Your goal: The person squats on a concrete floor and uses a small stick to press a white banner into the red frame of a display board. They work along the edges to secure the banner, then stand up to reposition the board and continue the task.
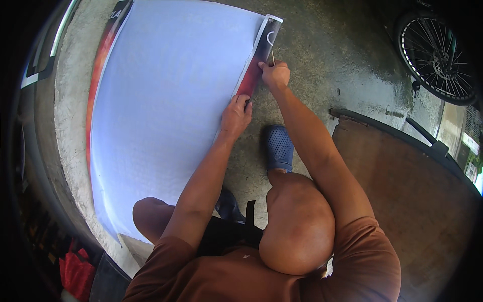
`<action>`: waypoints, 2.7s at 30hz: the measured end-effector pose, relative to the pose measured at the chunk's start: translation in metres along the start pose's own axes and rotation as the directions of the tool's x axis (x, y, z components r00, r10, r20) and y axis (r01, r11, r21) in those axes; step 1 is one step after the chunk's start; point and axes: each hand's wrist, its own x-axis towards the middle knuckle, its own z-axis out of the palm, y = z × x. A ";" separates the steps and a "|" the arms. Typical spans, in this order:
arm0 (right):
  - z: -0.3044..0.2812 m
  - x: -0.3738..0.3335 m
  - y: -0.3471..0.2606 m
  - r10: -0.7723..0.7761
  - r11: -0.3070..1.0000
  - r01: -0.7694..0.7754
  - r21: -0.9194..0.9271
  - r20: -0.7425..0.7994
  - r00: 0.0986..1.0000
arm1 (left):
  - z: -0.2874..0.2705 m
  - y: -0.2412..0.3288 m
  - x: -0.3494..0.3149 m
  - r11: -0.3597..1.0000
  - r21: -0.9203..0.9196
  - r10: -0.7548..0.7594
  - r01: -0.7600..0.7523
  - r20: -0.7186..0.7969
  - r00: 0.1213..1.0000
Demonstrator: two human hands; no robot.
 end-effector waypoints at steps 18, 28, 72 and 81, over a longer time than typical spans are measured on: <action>-0.021 0.076 -0.025 -0.079 0.997 0.081 0.002 -0.178 0.981 | 0.002 -0.013 0.008 0.961 -0.227 -0.142 0.157 0.081 0.987; -0.026 0.125 -0.042 -0.036 0.998 0.047 0.048 -0.212 0.977 | 0.006 -0.015 0.007 0.959 -0.214 -0.186 0.189 0.034 0.982; -0.044 0.136 -0.044 -0.224 0.947 0.151 -0.283 -0.247 0.943 | -0.008 0.003 0.059 0.794 0.109 -0.608 0.599 0.178 0.774; -0.041 0.152 -0.058 -0.148 0.968 0.090 -0.235 -0.243 0.959 | -0.009 0.003 0.058 0.776 0.129 -0.630 0.617 0.146 0.763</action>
